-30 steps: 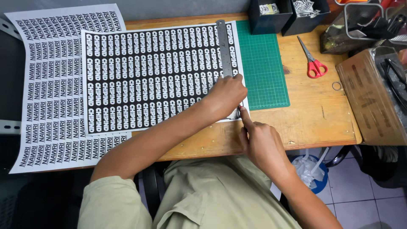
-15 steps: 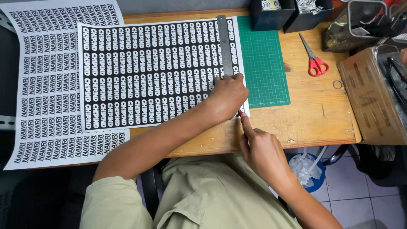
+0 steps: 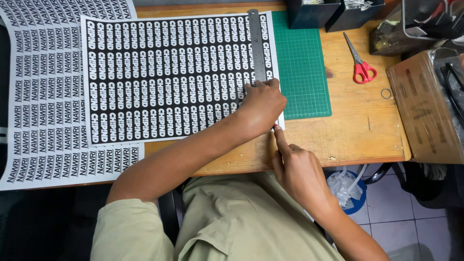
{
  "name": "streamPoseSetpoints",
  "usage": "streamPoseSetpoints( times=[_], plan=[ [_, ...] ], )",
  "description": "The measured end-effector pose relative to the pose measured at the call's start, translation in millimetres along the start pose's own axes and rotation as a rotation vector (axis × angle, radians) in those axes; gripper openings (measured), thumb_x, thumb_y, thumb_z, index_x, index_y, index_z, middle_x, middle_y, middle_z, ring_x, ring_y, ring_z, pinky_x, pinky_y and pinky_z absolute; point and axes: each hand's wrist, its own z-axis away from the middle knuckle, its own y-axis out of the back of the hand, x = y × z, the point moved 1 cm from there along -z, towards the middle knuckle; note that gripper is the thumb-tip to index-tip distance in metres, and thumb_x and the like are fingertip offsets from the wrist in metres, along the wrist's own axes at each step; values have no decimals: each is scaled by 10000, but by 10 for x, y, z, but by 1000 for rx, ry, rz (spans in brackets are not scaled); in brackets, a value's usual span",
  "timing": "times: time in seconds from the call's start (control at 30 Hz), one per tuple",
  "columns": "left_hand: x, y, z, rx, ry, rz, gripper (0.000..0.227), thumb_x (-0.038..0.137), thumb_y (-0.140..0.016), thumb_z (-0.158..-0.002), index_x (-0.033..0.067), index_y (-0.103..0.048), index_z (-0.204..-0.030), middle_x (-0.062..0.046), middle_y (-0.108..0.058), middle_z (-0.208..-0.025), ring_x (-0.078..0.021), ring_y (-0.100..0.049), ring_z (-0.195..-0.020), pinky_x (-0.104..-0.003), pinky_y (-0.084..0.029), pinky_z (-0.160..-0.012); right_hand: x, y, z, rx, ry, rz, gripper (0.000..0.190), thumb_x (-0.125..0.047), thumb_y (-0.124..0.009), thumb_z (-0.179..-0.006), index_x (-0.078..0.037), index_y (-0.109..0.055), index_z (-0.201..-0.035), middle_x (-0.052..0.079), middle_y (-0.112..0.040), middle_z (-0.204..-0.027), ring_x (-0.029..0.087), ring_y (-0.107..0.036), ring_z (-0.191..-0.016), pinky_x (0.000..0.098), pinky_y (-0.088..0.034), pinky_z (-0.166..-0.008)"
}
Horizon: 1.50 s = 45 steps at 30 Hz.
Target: The person uses a metal ruler and a red utility knife to cut a sheet of black and white stickers on a green cutting mat. They align the ruler, score the material, and separate the cut strips, repeating the process for multiple rows.
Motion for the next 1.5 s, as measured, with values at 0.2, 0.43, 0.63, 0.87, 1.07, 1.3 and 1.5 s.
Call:
streamPoseSetpoints(
  times=[0.2, 0.43, 0.63, 0.87, 1.07, 1.3, 1.5],
  plan=[
    [39, 23, 40, 28, 3, 9, 245, -39, -946, -716, -73, -868, -945, -368, -714, -1014, -674, -772, -1038, -841, -569, -814, -6, 125, -49, -52, -38, -100, 648, -191, -633, -987, -119, -642, -1630, 206, -791, -771, 539, -783, -721, 668, -610, -595],
    [45, -106, 22, 94, 12, -63, 256, -18, -970, -689, -45, -878, -927, -349, -723, -989, -631, -799, -1015, -816, -586, -818, 45, 185, -83, -82, -72, -142, 664, -210, -664, -976, -178, -652, -1640, 191, -822, -812, 507, -803, -777, 653, -605, -630],
    [83, -176, -6, 103, 26, -62, 285, -39, -968, -662, -63, -874, -930, -356, -724, -981, -638, -796, -1005, -826, -579, -814, -94, 427, -127, -137, -148, -236, 644, -212, -669, -981, -189, -659, -1625, 221, -837, -875, 542, -795, -850, 668, -587, -673],
    [82, -67, 43, 92, 14, -101, 280, -39, -974, -650, -52, -873, -911, -361, -724, -968, -629, -803, -992, -819, -581, -809, -159, 671, -145, -151, -244, -297, 653, -234, -686, -988, -240, -669, -1641, 234, -851, -919, 518, -813, -913, 617, -590, -699],
    [61, -63, 41, 73, 18, -49, 289, -53, -953, -667, -70, -874, -944, -377, -719, -983, -650, -789, -1012, -826, -579, -807, -162, 575, -179, -174, -243, -320, 624, -220, -675, -1002, -203, -679, -1626, 253, -852, -918, 502, -827, -887, 594, -599, -700],
    [69, -141, 29, 91, 36, -70, 293, -23, -968, -682, -51, -883, -960, -363, -727, -992, -632, -797, -1021, -815, -585, -810, -159, 497, -214, -188, -229, -299, 624, -236, -676, -999, -198, -675, -1622, 276, -841, -925, 533, -812, -916, 635, -579, -709],
    [92, -107, 8, 104, 51, -62, 271, -44, -952, -700, -46, -888, -964, -365, -728, -999, -634, -796, -1022, -826, -585, -807, -94, 417, -130, -153, -210, -293, 634, -194, -667, -994, -175, -663, -1628, 258, -857, -1011, 539, -809, -944, 650, -604, -730]
  ],
)
